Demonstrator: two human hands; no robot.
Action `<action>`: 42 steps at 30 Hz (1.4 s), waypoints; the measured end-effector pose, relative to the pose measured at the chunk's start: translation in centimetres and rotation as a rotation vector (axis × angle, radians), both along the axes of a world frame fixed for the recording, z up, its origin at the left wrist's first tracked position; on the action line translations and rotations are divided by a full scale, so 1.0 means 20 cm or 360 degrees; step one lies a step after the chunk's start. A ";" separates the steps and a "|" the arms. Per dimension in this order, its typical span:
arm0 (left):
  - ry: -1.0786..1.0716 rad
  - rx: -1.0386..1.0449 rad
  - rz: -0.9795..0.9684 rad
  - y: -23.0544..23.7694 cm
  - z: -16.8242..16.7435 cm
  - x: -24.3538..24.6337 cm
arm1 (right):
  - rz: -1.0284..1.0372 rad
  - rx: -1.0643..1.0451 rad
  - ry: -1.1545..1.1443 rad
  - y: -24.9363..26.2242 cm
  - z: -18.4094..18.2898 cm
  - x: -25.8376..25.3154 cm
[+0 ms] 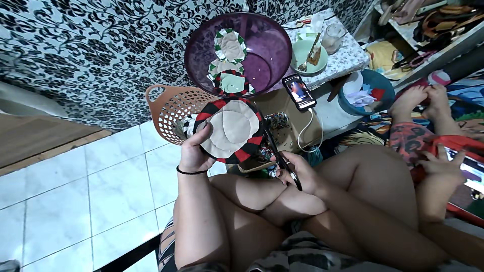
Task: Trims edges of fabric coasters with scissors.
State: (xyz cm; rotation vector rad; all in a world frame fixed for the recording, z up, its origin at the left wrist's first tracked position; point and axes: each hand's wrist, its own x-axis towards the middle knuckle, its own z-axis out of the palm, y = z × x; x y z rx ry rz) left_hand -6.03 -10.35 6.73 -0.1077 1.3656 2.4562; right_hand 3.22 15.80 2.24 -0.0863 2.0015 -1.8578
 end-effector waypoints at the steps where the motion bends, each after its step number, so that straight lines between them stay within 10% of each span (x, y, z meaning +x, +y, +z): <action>1: 0.0005 0.0004 -0.0025 0.01 0.00 0.00 | -0.0014 0.0003 0.0011 0.00 0.00 0.00; 42: -0.0060 -0.0471 0.0093 -0.11 -0.03 -0.08 | -0.0047 0.0196 -0.0029 0.03 0.07 0.02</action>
